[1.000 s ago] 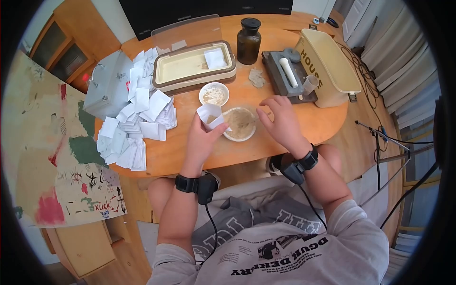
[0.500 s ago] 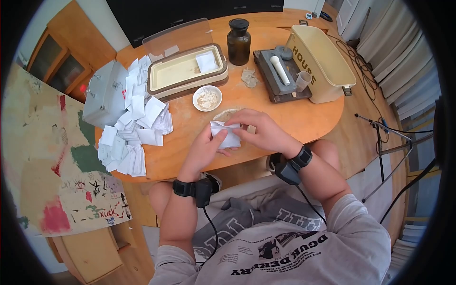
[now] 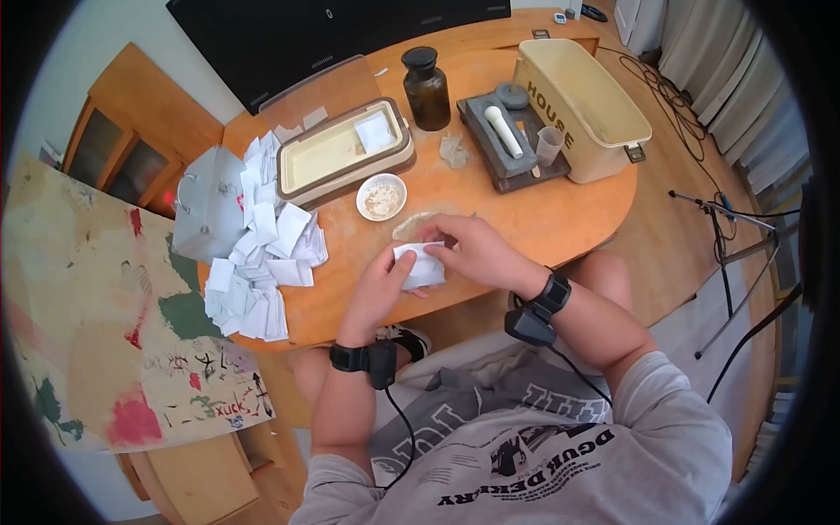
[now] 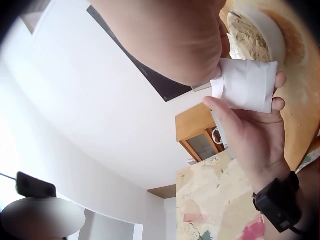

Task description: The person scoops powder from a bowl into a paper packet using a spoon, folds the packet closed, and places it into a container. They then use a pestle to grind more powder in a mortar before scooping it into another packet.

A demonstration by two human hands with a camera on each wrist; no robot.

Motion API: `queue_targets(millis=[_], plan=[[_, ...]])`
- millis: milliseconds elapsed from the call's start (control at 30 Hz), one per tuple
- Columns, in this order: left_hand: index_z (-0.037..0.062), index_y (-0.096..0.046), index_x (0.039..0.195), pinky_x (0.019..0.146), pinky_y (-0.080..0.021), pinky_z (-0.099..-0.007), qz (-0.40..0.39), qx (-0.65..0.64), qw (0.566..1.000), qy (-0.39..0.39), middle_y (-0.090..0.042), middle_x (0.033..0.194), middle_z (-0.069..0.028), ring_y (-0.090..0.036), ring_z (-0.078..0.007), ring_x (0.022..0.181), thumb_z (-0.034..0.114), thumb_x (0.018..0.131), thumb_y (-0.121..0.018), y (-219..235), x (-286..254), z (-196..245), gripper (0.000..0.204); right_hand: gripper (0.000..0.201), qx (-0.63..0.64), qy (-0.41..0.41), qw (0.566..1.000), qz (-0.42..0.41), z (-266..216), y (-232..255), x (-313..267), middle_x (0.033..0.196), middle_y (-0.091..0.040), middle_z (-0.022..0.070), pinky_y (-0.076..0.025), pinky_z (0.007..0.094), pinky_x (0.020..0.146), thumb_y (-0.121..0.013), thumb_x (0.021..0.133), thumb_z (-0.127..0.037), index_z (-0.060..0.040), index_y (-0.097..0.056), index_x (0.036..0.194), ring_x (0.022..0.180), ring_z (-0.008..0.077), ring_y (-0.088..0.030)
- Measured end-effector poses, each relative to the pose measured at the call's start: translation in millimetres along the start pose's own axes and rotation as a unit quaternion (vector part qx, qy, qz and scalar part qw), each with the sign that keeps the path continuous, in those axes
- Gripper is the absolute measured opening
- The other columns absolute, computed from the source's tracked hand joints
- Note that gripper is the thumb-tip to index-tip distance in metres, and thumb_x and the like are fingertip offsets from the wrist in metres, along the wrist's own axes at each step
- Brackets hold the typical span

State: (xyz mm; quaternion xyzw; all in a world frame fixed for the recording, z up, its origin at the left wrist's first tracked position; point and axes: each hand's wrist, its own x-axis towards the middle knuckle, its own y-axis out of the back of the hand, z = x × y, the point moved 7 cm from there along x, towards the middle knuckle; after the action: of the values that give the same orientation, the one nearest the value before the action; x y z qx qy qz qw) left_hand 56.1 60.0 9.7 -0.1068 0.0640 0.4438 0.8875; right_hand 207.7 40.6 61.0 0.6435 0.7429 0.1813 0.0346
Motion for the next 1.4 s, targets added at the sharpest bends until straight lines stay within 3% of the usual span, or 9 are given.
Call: queue_targets(millis=[167, 300, 367, 500, 767, 900, 967, 1200, 1400], plan=[[-0.002, -0.052, 0.128, 0.072, -0.062, -0.0325, 0.03, 0.049, 0.998, -0.016, -0.065, 0.115, -0.0119, -0.068, -0.0199, 0.098, 0.022, 0.107, -0.047, 7.3, 4.1, 17.3, 0.032, 0.015, 0.002, 0.002, 1.0, 0.015, -5.1, 12.8, 0.6, 0.096, -0.07, 0.0099, -0.053, 0.0315, 0.077, -0.065, 0.094, -0.01, -0.0021, -0.067, 0.106, 0.087, 0.0199, -0.068], [0.0002, -0.051, 0.127, 0.074, -0.06, -0.0319, 0.194, 0.221, 0.948, -0.123, -0.062, 0.113, -0.0103, -0.065, -0.0172, 0.098, 0.016, 0.105, -0.048, 81.1, 39.7, 50.8, 0.027, 0.016, -0.042, 0.032, 0.994, 0.095, -12.5, 46.6, 0.0, 0.096, -0.069, 0.0117, -0.053, 0.0314, 0.074, -0.063, 0.094, -0.011, -0.0015, -0.067, 0.107, 0.084, 0.0218, -0.067], [0.0018, -0.054, 0.123, 0.075, -0.054, -0.0287, 0.235, 0.11, 0.955, -0.143, -0.063, 0.104, -0.0073, -0.063, -0.0147, 0.092, 0.013, 0.104, -0.05, 100.3, 61.8, 86.6, 0.023, 0.017, -0.042, 0.039, 0.992, 0.117, -11.7, 55.9, -0.3, 0.094, -0.068, 0.0131, -0.053, 0.0323, 0.072, -0.063, 0.094, -0.011, -0.0006, -0.067, 0.107, 0.08, 0.0236, -0.066], [-0.0005, -0.064, 0.109, 0.074, -0.047, -0.0306, 0.327, 0.292, 0.888, -0.137, -0.063, 0.09, -0.0078, -0.058, -0.0163, 0.084, 0.015, 0.097, -0.06, 160.6, 123.7, 120.8, 0.02, 0.015, -0.043, 0.036, 0.99, 0.129, -8.3, 67.2, -0.9, 0.093, -0.067, 0.0135, -0.053, 0.0324, 0.072, -0.062, 0.095, -0.011, -0.0001, -0.067, 0.104, 0.079, 0.0242, -0.065], [-0.0005, -0.064, 0.112, 0.087, -0.051, -0.0394, 0.286, 0.431, 0.85, -0.1, -0.07, 0.102, -0.0208, -0.067, -0.0342, 0.097, 0.015, 0.095, -0.06, 203.7, 214.1, 69.8, 0.023, 0.015, -0.047, 0.02, 0.991, 0.127, -2.1, 78.1, -1.4, 0.093, -0.066, 0.0157, -0.054, 0.0354, 0.074, -0.062, 0.094, -0.012, 0.0005, -0.066, 0.101, 0.082, 0.0276, -0.066], [0.0007, -0.064, 0.114, 0.088, -0.051, -0.0394, 0.312, 0.456, 0.828, -0.091, -0.07, 0.103, -0.0204, -0.068, -0.0328, 0.099, 0.017, 0.096, -0.06, 193.1, 201.2, 85.6, 0.025, 0.014, -0.077, 0.039, 0.989, 0.116, -1.9, 74.9, -1.0, 0.094, -0.066, 0.018, -0.054, 0.0389, 0.075, -0.061, 0.093, -0.01, 0.0017, -0.066, 0.099, 0.083, 0.0323, -0.066], [0.0009, -0.065, 0.115, 0.088, -0.052, -0.038, 0.299, 0.508, 0.786, -0.186, -0.071, 0.102, -0.0186, -0.068, -0.0309, 0.098, 0.018, 0.096, -0.06, 204.3, 192.8, 103.8, 0.026, 0.014, -0.083, 0.049, 0.989, 0.112, -1.5, 72.2, -0.2, 0.094, -0.066, 0.0186, -0.054, 0.0398, 0.075, -0.061, 0.093, -0.01, 0.0019, -0.066, 0.099, 0.083, 0.0336, -0.066], [-0.0025, -0.063, 0.117, 0.086, -0.051, -0.0323, 0.307, 0.476, 0.81, -0.152, -0.071, 0.105, -0.0146, -0.066, -0.0194, 0.1, 0.018, 0.096, -0.062, 250.5, 66.4, 146.8, 0.029, 0.025, -0.199, 0.016, 0.976, 0.086, 18.8, 58.2, -2.0, 0.098, -0.064, 0.0185, -0.054, 0.0388, 0.077, -0.066, 0.094, -0.019, 0.0009, -0.065, 0.108, 0.086, 0.0313, -0.066], [-0.0023, -0.063, 0.118, 0.085, -0.053, -0.0407, 0.368, 0.614, 0.698, -0.03, -0.068, 0.1, -0.0227, -0.067, -0.0363, 0.095, 0.031, 0.086, -0.074, 274.5, -12.7, 91.7, 0.047, 0.025, -0.168, -0.092, 0.981, 0.026, 39.0, 41.0, 2.3, 0.095, -0.069, 0.0234, -0.053, 0.0443, 0.078, -0.067, 0.091, -0.019, 0.003, -0.065, 0.102, 0.088, 0.0393, -0.066]])
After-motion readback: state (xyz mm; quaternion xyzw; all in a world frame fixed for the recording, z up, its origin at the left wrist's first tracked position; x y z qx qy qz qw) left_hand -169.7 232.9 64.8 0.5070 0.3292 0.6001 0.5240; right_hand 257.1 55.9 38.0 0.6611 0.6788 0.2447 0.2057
